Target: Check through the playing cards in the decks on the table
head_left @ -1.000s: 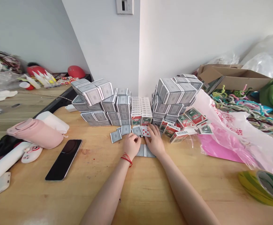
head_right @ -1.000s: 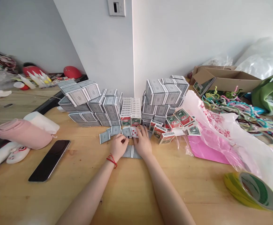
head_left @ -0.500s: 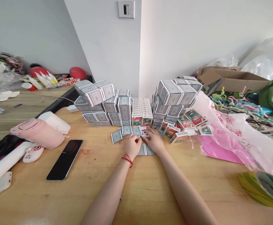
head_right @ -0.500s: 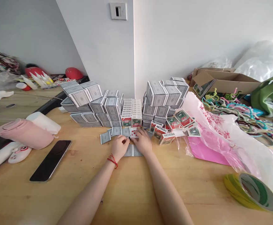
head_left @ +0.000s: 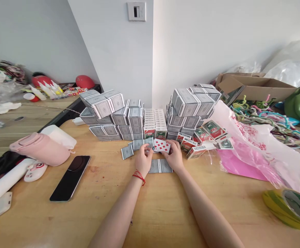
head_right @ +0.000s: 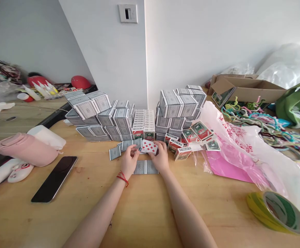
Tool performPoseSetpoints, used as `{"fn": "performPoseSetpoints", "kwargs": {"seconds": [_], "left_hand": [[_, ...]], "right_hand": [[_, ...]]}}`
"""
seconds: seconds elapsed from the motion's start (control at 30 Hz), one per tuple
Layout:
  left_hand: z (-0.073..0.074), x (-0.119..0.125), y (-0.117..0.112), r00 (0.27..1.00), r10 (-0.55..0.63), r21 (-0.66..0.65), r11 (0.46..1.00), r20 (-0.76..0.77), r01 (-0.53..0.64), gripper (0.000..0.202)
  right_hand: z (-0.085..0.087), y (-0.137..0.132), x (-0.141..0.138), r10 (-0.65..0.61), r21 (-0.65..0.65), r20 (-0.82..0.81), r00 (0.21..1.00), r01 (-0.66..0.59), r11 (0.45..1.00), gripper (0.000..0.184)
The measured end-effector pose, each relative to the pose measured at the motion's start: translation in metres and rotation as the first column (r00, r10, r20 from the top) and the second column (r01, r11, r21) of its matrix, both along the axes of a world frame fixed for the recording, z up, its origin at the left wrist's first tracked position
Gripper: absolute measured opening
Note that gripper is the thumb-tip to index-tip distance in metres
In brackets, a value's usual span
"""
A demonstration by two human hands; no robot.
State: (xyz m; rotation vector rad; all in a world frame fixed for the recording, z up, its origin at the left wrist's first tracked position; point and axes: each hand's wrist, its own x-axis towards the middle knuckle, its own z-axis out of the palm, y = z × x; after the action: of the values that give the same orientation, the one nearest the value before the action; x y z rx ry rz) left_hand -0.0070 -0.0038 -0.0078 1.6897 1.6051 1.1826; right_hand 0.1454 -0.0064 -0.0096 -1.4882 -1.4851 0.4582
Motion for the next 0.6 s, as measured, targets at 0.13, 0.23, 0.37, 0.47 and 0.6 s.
{"fn": "performPoseSetpoints", "kwargs": {"seconds": [0.13,0.23,0.37,0.47,0.6], "left_hand": [[-0.0007,-0.0006,0.0011,1.0,-0.031,0.017,0.999,0.006,0.031,0.036],[-0.0018,-0.0016,0.0018,0.996,-0.068,0.049,0.996,-0.05,0.071,0.034],[-0.0034,-0.0018,0.0019,0.99,-0.103,0.044,0.993,-0.095,0.107,0.036],[-0.0044,-0.0017,0.0024,0.994,-0.099,0.008,0.995,-0.042,0.099,0.039],[-0.0046,-0.0025,0.0045,0.982,-0.122,-0.036,0.991,0.141,0.128,0.033]], "right_hand": [[0.0041,-0.0029,-0.0026,0.037,0.02,-0.05,0.998,-0.036,0.999,0.045],[0.0034,-0.0035,-0.0044,0.0,0.021,-0.083,0.997,0.002,1.0,0.045],[-0.0003,-0.0033,-0.0028,-0.106,0.038,-0.17,0.98,0.114,0.993,0.047],[-0.0006,-0.004,-0.0029,-0.059,0.009,-0.243,0.968,0.063,0.998,0.048],[0.0022,-0.0068,-0.0092,0.057,-0.033,-0.302,0.952,-0.07,0.997,0.047]]}}
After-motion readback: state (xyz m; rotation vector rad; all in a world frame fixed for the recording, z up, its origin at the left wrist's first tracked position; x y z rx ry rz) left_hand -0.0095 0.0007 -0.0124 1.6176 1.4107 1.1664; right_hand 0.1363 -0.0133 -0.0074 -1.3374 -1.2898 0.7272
